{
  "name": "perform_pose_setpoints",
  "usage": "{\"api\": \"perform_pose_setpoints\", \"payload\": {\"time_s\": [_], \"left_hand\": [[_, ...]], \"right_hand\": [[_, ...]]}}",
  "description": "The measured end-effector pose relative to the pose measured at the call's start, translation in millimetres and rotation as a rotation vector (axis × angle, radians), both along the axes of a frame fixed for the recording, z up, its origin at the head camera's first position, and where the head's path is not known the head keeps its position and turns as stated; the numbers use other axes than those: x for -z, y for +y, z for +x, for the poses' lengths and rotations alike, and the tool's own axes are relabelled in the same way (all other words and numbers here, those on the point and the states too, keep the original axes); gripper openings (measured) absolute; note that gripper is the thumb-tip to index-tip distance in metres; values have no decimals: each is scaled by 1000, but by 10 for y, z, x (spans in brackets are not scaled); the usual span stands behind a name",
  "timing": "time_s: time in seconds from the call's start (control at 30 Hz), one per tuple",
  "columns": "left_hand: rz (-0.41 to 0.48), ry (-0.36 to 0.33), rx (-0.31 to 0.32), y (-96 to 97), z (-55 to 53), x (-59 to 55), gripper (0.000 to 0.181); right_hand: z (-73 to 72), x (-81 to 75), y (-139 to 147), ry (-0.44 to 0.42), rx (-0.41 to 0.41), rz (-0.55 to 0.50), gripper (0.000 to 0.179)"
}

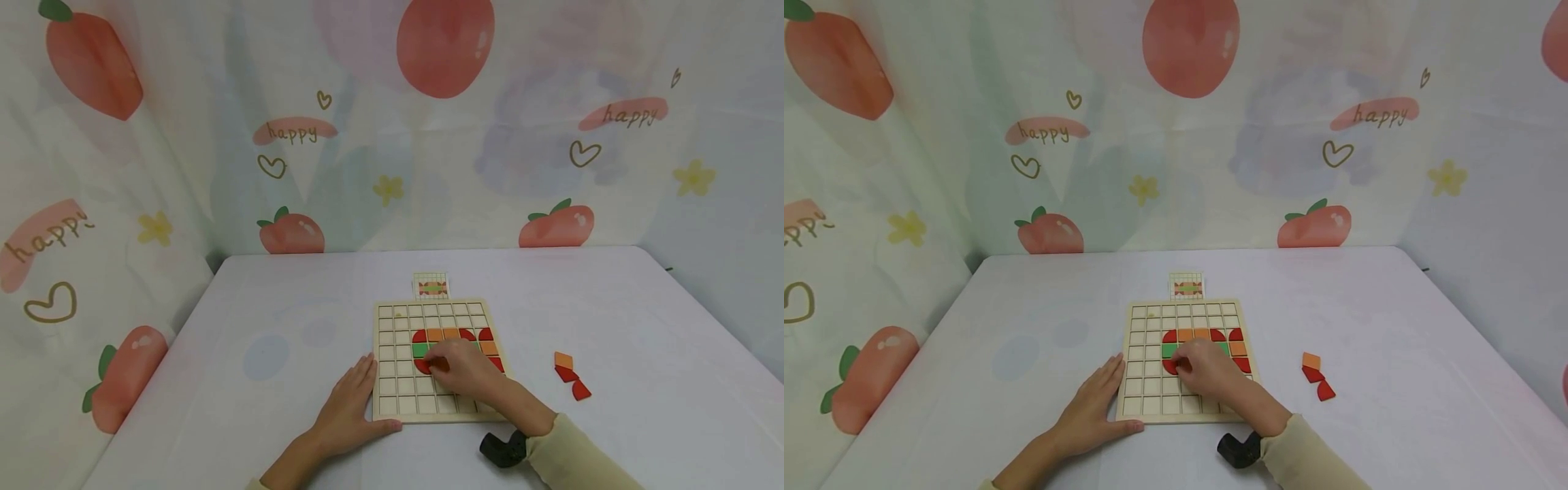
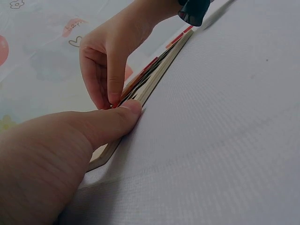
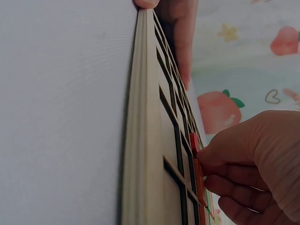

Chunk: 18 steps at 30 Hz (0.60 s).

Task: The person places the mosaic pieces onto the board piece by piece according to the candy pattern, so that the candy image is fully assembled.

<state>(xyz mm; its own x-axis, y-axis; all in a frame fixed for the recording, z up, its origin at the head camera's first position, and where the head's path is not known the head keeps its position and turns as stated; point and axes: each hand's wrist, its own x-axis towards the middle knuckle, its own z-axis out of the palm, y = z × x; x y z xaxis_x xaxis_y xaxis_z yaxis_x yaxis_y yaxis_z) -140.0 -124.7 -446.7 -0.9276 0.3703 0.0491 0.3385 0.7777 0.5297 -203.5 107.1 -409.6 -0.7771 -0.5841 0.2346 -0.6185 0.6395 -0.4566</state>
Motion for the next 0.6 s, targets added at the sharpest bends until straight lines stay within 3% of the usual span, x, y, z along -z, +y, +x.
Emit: {"api": "perform_pose_setpoints", "payload": {"time_s": [0.37, 0.6], "left_hand": [[5, 5, -2, 1, 4, 1, 106], [-9, 11, 1, 0, -2, -8, 106]], "right_hand": [[14, -8, 104, 16, 33, 0, 11], [25, -61, 386, -27, 132, -5, 15]]}}
